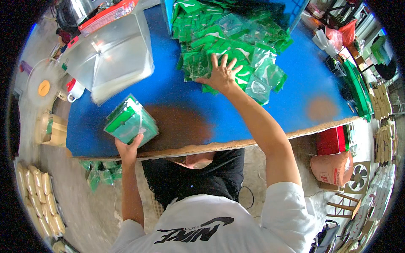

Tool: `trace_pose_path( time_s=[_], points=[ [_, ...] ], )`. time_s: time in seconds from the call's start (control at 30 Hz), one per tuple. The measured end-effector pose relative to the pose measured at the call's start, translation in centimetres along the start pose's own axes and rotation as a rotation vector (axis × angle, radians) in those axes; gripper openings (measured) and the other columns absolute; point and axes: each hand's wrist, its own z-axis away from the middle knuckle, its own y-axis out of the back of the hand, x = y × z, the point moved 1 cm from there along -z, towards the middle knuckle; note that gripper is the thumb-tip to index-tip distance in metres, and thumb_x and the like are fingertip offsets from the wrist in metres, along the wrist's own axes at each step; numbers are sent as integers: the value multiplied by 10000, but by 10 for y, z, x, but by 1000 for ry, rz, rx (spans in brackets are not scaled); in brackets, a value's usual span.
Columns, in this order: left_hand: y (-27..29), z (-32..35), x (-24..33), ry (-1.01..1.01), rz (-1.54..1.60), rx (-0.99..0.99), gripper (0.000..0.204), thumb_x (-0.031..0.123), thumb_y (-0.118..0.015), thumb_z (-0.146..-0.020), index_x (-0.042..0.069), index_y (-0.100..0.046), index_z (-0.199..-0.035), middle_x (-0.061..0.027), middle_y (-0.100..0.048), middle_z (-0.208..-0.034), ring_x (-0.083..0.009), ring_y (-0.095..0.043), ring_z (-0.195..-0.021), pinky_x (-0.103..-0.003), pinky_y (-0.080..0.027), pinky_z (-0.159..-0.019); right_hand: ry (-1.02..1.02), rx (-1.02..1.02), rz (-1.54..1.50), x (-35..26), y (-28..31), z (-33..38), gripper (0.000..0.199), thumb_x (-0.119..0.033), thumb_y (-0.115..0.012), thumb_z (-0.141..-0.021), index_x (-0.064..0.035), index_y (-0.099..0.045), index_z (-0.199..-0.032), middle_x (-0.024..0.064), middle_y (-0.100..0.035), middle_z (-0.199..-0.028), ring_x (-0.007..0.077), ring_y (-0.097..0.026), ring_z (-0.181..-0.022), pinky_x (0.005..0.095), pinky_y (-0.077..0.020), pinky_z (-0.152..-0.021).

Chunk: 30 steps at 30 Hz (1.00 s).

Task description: The person is counting and packing small green plastic bags into a larger clear plastic bag.

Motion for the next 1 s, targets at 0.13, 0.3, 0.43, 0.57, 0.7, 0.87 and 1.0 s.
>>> trace_pose_path(
  time_s=[0.13, 0.3, 0.43, 0.57, 0.7, 0.87, 1.0],
  points=[
    [1, 3, 6, -9, 39, 45, 507, -10, -794, -750, -14, -566, -1203, -78, -634, -1109, -164, -629, -984, -316, -501, -889, -115, 20, -29, -32, 6, 20, 1235, -770, -706, -666, -190, -112, -1580, 274, -149, -1574, 629, -160, -1378, 828, -237, -961],
    [-5, -1, 4, 57, 66, 37, 515, -13, -797, -741, -16, -567, -1201, -83, -625, -1124, -168, -624, -999, -320, -496, -895, -254, 128, -85, -5, -18, -16, 1196, -775, -684, -685, -186, -139, -1572, 257, -148, -1565, 626, -165, -1377, 826, -250, -948],
    [5, 3, -6, 78, -1, 45, 577, 3, -800, -737, -18, -533, -1248, -101, -603, -1175, -196, -609, -1049, -338, -485, -922, -193, -27, -182, -2, -3, -14, 1260, -811, -680, -649, -146, -136, -1572, 273, -144, -1569, 599, -188, -1385, 806, -253, -977],
    [7, 5, 2, 163, -45, 25, 664, 49, -815, -725, -18, -495, -1303, -121, -580, -1226, -229, -589, -1102, -362, -472, -954, 45, -19, -162, 26, 37, -19, 1326, -753, -771, -596, -112, -138, -1570, 276, -269, -1526, 498, -297, -1385, 663, -288, -1091],
    [9, 6, -5, 156, -49, 58, 693, 87, -842, -712, -23, -492, -1301, -121, -581, -1213, -247, -585, -1094, -375, -470, -955, 312, 105, -90, 93, 63, -63, 1304, -534, -914, -536, -68, -224, -1539, 230, -392, -1458, 409, -381, -1361, 509, -356, -1103],
    [10, 8, -4, 229, 4, 53, 754, 156, -875, -700, -14, -478, -1318, -119, -578, -1217, -254, -582, -1094, -392, -467, -960, 303, -10, 52, 94, 50, -89, 1325, -513, -934, -486, -12, -257, -1509, 235, -438, -1399, 398, -407, -1332, 512, -350, -1095],
    [6, 7, -2, 237, 20, 57, 782, 203, -889, -697, -6, -473, -1326, -117, -579, -1217, -252, -580, -1102, -400, -463, -966, 272, -165, -167, 92, 40, -99, 1332, -592, -913, -467, 46, -301, -1463, 259, -462, -1354, 415, -441, -1296, 516, -377, -1070]
  ],
)
